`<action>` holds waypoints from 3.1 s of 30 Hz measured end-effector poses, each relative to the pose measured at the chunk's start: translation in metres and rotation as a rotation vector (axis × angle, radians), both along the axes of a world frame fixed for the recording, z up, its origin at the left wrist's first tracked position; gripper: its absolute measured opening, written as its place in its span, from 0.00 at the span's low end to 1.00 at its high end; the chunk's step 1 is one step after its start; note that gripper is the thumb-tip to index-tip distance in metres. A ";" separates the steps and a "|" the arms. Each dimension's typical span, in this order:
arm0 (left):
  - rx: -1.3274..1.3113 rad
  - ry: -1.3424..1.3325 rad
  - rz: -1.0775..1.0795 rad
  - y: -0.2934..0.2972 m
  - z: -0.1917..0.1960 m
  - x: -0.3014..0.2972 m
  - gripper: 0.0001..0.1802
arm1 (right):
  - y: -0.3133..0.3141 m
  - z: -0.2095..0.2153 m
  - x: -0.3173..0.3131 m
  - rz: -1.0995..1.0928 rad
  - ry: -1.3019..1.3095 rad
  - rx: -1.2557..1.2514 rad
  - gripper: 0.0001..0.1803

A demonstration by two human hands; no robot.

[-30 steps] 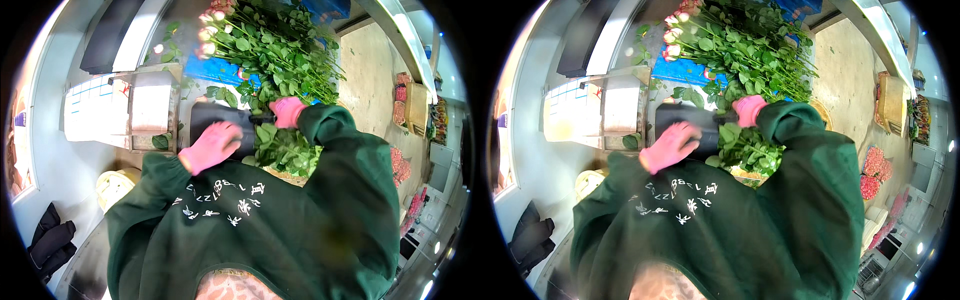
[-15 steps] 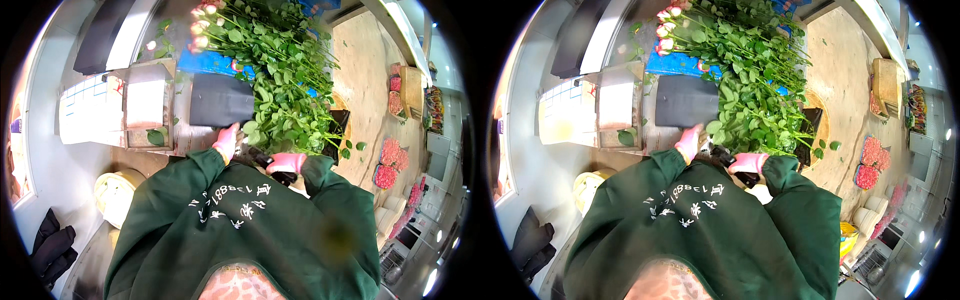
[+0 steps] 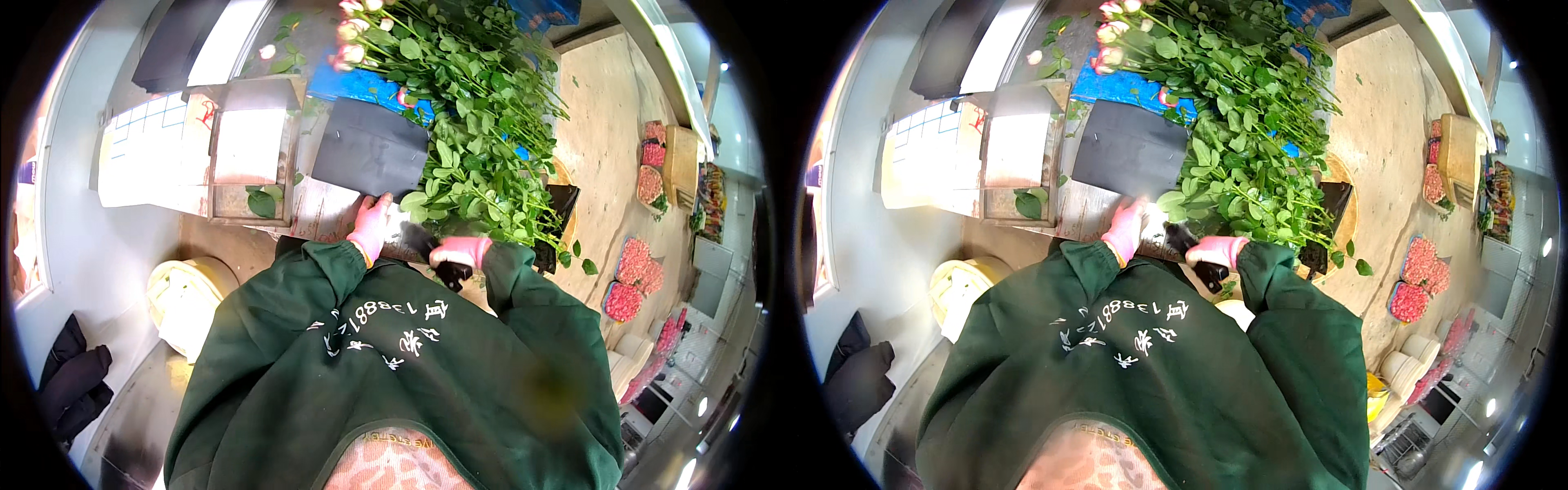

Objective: The person wraps individual rose stems in black paper, then places them into a clear plastic bag. The person repeats this process for several stems, arranging them on a table and handling the wrapping materials with gloved hands.

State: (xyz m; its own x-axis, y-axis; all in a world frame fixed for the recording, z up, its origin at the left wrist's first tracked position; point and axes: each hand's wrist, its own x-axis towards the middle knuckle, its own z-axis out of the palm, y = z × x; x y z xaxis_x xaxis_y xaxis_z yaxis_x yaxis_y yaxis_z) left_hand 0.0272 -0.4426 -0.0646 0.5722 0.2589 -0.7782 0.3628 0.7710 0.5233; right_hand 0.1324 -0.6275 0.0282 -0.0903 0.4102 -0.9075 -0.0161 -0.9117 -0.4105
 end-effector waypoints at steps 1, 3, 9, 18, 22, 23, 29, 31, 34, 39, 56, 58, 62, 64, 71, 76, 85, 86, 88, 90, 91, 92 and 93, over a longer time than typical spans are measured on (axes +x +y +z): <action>-0.125 0.002 -0.012 0.000 -0.014 0.001 0.22 | -0.005 -0.007 -0.003 0.092 0.040 0.135 0.21; -0.212 -0.075 0.091 -0.005 -0.010 0.011 0.21 | -0.001 -0.011 -0.009 0.203 0.119 0.167 0.20; -0.074 -0.133 0.139 -0.005 -0.001 0.023 0.16 | 0.018 -0.020 0.007 -0.195 0.034 -0.098 0.18; 0.036 -0.125 0.091 0.002 0.003 0.013 0.14 | 0.004 -0.018 -0.071 -0.745 -0.234 0.145 0.31; 0.333 -0.069 -0.129 -0.004 -0.031 0.008 0.13 | 0.014 -0.041 -0.062 -0.720 -0.285 0.251 0.29; 0.349 -0.063 -0.111 -0.005 -0.037 0.009 0.13 | 0.015 -0.041 -0.063 -0.702 -0.327 0.259 0.29; 0.458 0.022 -0.102 -0.007 -0.041 0.017 0.19 | 0.029 -0.017 -0.051 -0.671 -0.335 0.238 0.34; 0.450 0.024 -0.127 -0.005 -0.037 0.012 0.19 | 0.031 -0.034 -0.055 -0.582 -0.506 0.296 0.32; 0.521 0.072 -0.171 -0.001 -0.003 0.013 0.21 | 0.041 -0.065 -0.063 -0.581 -0.704 0.030 0.28; 0.604 -0.202 -0.755 0.059 -0.014 -0.009 0.22 | 0.039 -0.084 -0.066 -0.649 -0.638 0.037 0.15; 1.788 -0.124 -0.609 0.605 0.020 -0.209 0.19 | 0.635 -0.074 -0.170 -0.230 -1.180 0.193 0.42; 1.868 -0.134 -0.737 0.624 0.004 -0.201 0.25 | 0.649 -0.092 -0.160 -0.196 -1.458 0.178 0.38; 1.902 -0.205 -0.795 0.641 -0.007 -0.182 0.27 | 0.685 -0.108 -0.152 -0.034 -1.373 0.536 0.23; 1.892 -0.219 -0.840 0.646 -0.008 -0.176 0.28 | 0.708 -0.122 -0.157 -0.146 -1.346 0.610 0.18; 1.840 -0.255 -0.773 0.658 -0.023 -0.172 0.28 | 0.737 -0.116 -0.152 -0.073 -1.203 0.263 0.18; 1.848 -0.279 -0.769 0.662 -0.031 -0.178 0.28 | 0.744 -0.115 -0.135 -0.038 -1.150 0.189 0.16; 1.799 -0.267 -0.793 0.661 -0.024 -0.186 0.28 | 0.743 -0.115 -0.120 0.118 -1.019 0.128 0.20; 1.803 -0.262 -0.789 0.661 -0.024 -0.187 0.28 | 0.747 -0.104 -0.128 0.157 -1.092 0.139 0.20; 1.811 -0.256 -0.784 0.660 -0.025 -0.189 0.29 | 0.749 -0.105 -0.131 0.165 -1.117 0.145 0.22; 1.815 -0.259 -0.796 0.658 -0.021 -0.187 0.29 | 0.751 -0.110 -0.126 0.134 -1.152 0.163 0.22; 1.817 -0.265 -0.806 0.657 -0.019 -0.186 0.29 | 0.751 -0.111 -0.118 0.107 -1.148 0.137 0.21; 1.819 -0.256 -0.826 0.657 -0.020 -0.187 0.29 | 0.754 -0.104 -0.112 0.090 -1.134 0.115 0.20; 1.822 -0.263 -0.845 0.659 -0.020 -0.186 0.29 | 0.750 -0.097 -0.105 0.066 -1.128 0.085 0.20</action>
State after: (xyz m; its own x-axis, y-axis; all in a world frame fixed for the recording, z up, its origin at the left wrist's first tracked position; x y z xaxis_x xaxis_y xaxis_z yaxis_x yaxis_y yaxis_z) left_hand -0.1587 0.2168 -0.0846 0.9796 0.1500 0.1341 0.0788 -0.8992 0.4304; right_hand 0.0272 0.1225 -0.0686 0.7384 0.4988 -0.4538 0.4494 -0.8657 -0.2204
